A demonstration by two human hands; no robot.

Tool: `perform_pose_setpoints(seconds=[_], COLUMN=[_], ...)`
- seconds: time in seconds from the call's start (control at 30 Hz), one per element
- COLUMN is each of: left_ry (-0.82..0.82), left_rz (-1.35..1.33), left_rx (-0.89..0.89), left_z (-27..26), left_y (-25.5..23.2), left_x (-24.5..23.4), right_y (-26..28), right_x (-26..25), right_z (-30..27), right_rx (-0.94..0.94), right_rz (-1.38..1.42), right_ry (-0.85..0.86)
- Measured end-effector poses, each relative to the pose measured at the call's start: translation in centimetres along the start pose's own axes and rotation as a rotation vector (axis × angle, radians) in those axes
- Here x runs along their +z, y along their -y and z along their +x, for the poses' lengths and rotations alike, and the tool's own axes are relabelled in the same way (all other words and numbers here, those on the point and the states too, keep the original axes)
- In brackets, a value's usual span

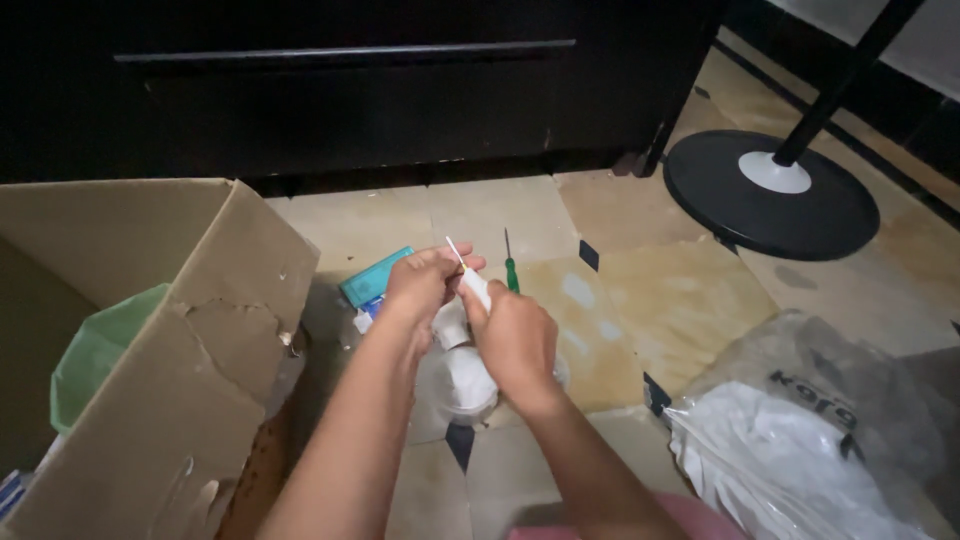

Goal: The person wipes various small medical items with a white cloth and places them into a cardboard box. Items include syringes, small boxes, and plastic containers.

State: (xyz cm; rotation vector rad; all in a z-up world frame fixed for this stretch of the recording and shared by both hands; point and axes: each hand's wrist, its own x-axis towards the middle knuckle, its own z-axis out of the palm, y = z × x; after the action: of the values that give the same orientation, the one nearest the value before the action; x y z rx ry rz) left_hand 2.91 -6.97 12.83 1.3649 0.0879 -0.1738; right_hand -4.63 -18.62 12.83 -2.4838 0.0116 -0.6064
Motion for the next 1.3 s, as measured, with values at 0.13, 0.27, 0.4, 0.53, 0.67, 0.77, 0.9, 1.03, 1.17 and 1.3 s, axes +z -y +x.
perform_pose_setpoints(seconds=[0.13, 0.27, 0.4, 0.53, 0.67, 0.77, 0.9, 1.03, 1.17, 1.3], left_ry=[-0.079, -0.235, -0.205, -0.114, -0.143, -0.157, 0.081, -0.212, -0.570, -0.531], left_rz=[-0.083, -0.068, -0.204, -0.215, -0.037, -0.002, -0.054, 0.203, 0.528, 0.571], left_rx=[-0.058, -0.040, 0.053, -0.029, -0.137, -0.172, -0.025, 0.227, 0.229, 0.070], left_z=[0.6, 2.0, 2.6, 1.6, 0.9, 0.9, 0.0, -2.9, -3.8, -2.7], left_y=[1.0, 2.2, 1.9, 1.0, 3.0, 4.7, 4.9, 4.7, 4.1, 3.7], left_x=[0.4, 0.4, -2.2, -4.9, -2.6, -1.4, 0.2, 3.7, 4.4, 2.7], right_y=[-0.7, -0.1, -1.4, -4.2, -4.2, -4.1, -5.6, -6.5, -7.2, -7.3], right_x=[0.6, 2.1, 2.5, 2.4, 4.2, 5.3, 5.8, 6.7, 5.9, 4.5], right_z=[-0.8, -1.8, -0.3, 0.5, 0.2, 0.1, 0.7, 0.8, 1.1, 1.0], right_rx=[-0.168, -0.203, 0.051, 0.382, 0.336, 0.289, 0.713, 1.131, 0.799, 0.615], right_rz=[-0.088, -0.175, 0.549, 1.352, 0.704, 0.104, 0.827, 1.451, 1.001, 1.210], right_ry=[-0.067, -0.085, 0.336, 0.835, 0.439, 0.199, 0.196, 0.034, -0.036, -0.006])
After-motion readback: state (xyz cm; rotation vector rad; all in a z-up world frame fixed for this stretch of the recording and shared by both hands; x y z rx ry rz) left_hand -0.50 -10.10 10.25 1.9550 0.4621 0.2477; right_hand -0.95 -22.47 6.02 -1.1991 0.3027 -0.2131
